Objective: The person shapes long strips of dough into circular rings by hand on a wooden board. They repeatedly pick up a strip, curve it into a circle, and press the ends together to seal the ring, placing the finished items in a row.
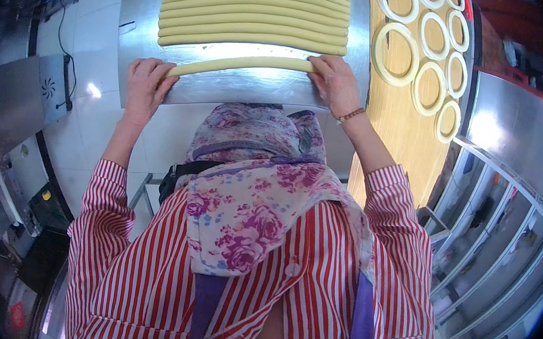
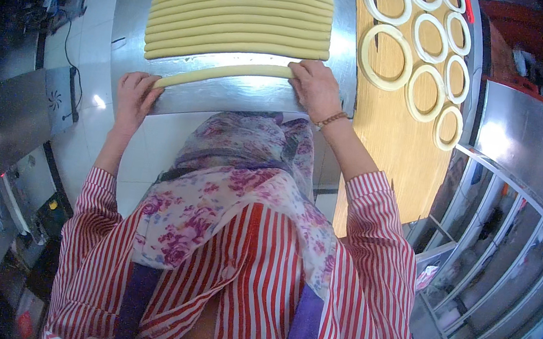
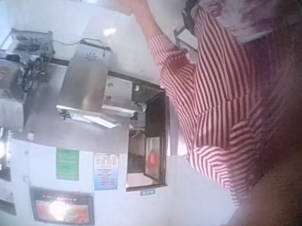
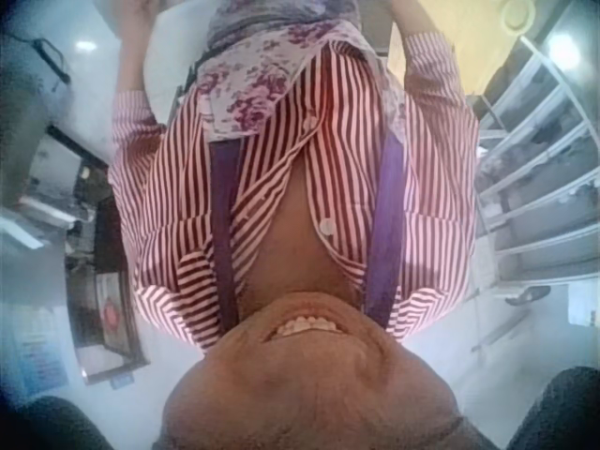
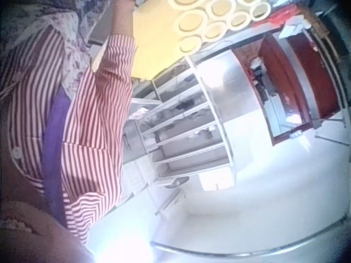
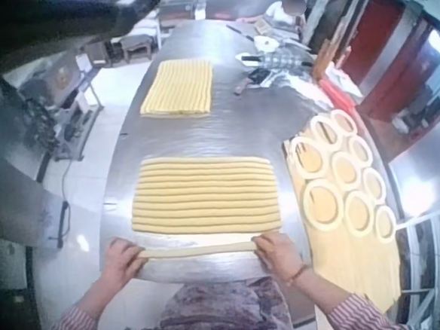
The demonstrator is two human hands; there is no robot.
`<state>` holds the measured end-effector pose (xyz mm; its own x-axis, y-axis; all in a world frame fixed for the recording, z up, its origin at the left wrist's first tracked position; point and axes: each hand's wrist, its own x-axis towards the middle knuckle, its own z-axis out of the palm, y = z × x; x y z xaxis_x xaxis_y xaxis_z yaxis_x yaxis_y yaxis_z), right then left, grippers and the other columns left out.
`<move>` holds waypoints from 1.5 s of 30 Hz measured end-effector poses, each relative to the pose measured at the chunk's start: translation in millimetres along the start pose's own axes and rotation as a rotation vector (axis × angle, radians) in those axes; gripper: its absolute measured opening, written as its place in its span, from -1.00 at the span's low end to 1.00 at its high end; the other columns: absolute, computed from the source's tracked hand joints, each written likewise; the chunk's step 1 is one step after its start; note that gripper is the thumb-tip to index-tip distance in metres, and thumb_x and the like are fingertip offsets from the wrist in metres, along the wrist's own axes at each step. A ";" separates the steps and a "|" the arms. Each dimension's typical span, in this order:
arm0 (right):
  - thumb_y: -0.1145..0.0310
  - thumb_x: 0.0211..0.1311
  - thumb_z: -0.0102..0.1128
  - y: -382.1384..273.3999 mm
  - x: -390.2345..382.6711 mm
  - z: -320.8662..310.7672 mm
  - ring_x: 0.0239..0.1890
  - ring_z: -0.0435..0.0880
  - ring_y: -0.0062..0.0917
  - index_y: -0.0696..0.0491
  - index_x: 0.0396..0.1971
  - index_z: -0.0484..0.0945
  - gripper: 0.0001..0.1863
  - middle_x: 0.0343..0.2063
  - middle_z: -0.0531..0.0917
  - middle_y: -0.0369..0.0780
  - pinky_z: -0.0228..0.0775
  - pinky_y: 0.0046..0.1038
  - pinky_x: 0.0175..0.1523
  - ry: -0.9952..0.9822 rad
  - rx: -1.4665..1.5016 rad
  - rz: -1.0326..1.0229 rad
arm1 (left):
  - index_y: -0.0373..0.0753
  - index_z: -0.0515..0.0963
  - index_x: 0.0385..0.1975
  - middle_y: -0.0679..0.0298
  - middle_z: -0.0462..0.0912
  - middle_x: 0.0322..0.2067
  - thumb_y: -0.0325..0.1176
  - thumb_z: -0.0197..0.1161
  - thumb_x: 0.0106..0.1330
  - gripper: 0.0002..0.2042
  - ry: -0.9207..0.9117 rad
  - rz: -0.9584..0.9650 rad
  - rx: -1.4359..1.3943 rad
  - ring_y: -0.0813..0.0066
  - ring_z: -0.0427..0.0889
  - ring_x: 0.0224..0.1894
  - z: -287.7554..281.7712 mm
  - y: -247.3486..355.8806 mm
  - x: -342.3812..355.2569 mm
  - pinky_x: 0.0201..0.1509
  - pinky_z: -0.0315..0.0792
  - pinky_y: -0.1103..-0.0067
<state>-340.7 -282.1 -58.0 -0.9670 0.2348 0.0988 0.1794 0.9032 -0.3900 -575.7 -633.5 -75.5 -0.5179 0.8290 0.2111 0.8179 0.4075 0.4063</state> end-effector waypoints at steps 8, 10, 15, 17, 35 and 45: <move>0.29 0.06 0.39 0.4 -2.0 -31.9 -0.09 0.59 -0.33 -0.04 -0.10 0.63 -0.65 -0.21 0.63 -0.27 0.43 -0.29 -0.04 0.052 -0.073 0.008 | -0.15 0.58 0.03 0.15 0.58 -0.05 -0.26 0.41 0.17 -0.59 0.041 0.010 -0.029 0.14 0.53 0.00 -5.5 40.1 29.7 0.19 0.30 0.31; 0.27 0.08 0.38 0.9 3.6 -21.7 -0.10 0.59 -0.34 -0.03 -0.13 0.63 -0.68 -0.24 0.63 -0.27 0.42 -0.30 -0.05 0.061 -0.074 0.014 | -0.15 0.57 0.07 0.12 0.56 0.01 -0.28 0.44 0.14 -0.54 0.089 0.097 -0.167 0.10 0.52 0.03 21.6 59.8 49.0 0.17 0.33 0.29; 0.27 0.12 0.34 10.4 -2.1 -16.1 -0.13 0.58 -0.34 -0.02 -0.17 0.63 -0.73 -0.28 0.61 -0.26 0.43 -0.29 -0.06 0.080 -0.010 -0.046 | -0.17 0.56 0.05 0.13 0.57 -0.01 -0.30 0.39 0.15 -0.58 0.053 0.295 -0.322 0.09 0.52 0.03 76.8 157.6 112.3 0.14 0.36 0.27; 0.31 0.11 0.36 18.0 -7.6 -18.0 -0.14 0.59 -0.31 -0.01 -0.14 0.64 -0.71 -0.25 0.62 -0.24 0.47 -0.29 -0.08 0.048 -0.046 -0.047 | -0.16 0.56 0.05 0.15 0.58 -0.08 -0.32 0.35 0.19 -0.61 -0.005 0.373 -0.320 0.12 0.52 -0.01 94.3 180.9 127.2 0.14 0.37 0.29; 0.40 0.12 0.33 8.6 -11.6 -17.6 -0.12 0.60 -0.30 -0.04 -0.12 0.67 -0.72 -0.23 0.63 -0.23 0.50 -0.29 -0.05 0.004 0.050 0.110 | -0.16 0.65 -0.09 0.20 0.60 -0.23 -0.32 0.39 0.19 -0.72 0.061 0.115 -0.161 0.18 0.55 -0.12 50.6 14.5 55.5 -0.01 0.38 0.32; 0.33 0.19 0.22 -35.2 -68.3 -32.0 -0.08 0.59 -0.26 -0.02 -0.10 0.62 -0.74 -0.19 0.58 -0.18 0.51 -0.24 -0.04 -0.015 -0.060 0.173 | -0.28 0.61 -0.07 0.10 0.57 -0.24 -0.44 0.35 0.23 -0.73 0.040 0.006 -0.130 0.10 0.54 -0.17 -10.4 -45.0 -36.9 -0.06 0.42 0.33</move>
<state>-275.2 -318.4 -21.8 -0.9234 0.3832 0.0208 0.3532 0.8699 -0.3441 -596.0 -686.5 -92.3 -0.5249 0.8141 0.2484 0.7829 0.3473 0.5163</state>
